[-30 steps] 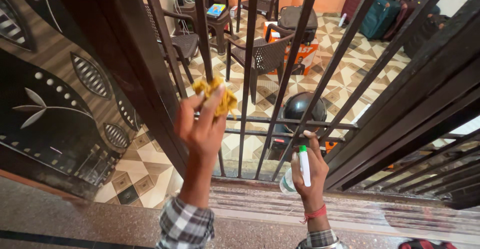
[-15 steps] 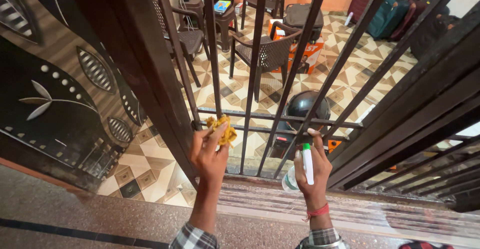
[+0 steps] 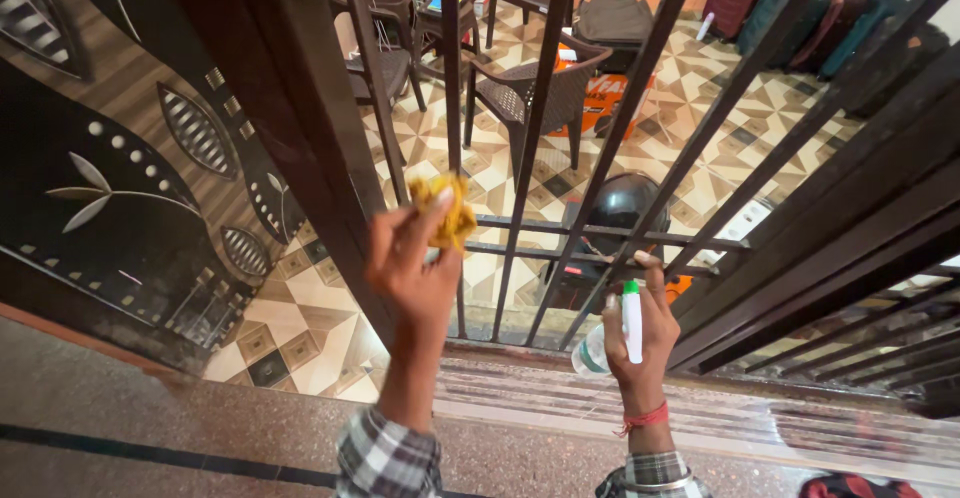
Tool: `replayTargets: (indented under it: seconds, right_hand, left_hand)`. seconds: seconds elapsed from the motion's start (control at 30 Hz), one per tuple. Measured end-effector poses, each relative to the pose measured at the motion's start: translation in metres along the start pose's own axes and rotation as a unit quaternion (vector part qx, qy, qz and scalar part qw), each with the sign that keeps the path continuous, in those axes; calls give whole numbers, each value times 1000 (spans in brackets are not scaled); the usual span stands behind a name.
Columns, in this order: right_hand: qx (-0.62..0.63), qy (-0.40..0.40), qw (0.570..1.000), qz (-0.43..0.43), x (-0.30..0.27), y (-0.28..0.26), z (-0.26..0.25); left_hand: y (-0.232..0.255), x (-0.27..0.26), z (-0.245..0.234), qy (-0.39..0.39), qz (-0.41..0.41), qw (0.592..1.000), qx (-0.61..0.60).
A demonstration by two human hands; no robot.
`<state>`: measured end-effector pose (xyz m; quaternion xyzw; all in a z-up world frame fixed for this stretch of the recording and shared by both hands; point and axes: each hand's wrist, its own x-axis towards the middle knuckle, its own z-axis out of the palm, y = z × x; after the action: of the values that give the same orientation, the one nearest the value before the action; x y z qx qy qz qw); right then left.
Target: The person cleans the bars and frame of a metal gate by hand using a cloth and a spray bottle.
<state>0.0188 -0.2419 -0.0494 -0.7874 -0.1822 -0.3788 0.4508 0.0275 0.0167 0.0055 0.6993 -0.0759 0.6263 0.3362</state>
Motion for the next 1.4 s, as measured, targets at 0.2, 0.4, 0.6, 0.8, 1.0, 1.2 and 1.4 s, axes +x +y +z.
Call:
replayTargets:
  seconds: [0.2, 0.4, 0.6, 0.8, 1.0, 1.2, 1.4]
  right_hand:
    - [39, -8, 996, 77, 3, -11, 0]
    - [2, -1, 1000, 10, 5, -15, 0]
    - [6, 2, 999, 32, 5, -19, 2]
    - [4, 10, 1000, 26, 5, -21, 4]
    - [9, 8, 1000, 27, 4, -19, 3]
    - [-11, 11, 1000, 23, 4, -15, 4]
    - [-14, 10, 999, 48, 4, -19, 5]
  left_hand:
    - [-9, -99, -15, -50, -146, 987, 40]
    - [5, -73, -15, -55, -118, 991, 24]
    - [14, -14, -15, -36, -45, 998, -14]
    - [-4, -83, -7, -61, -90, 994, 0]
    - [-8, -113, -2, -66, -157, 985, 35]
    - [13, -27, 1, -17, -93, 995, -20]
    - [3, -23, -2, -10, -54, 997, -59]
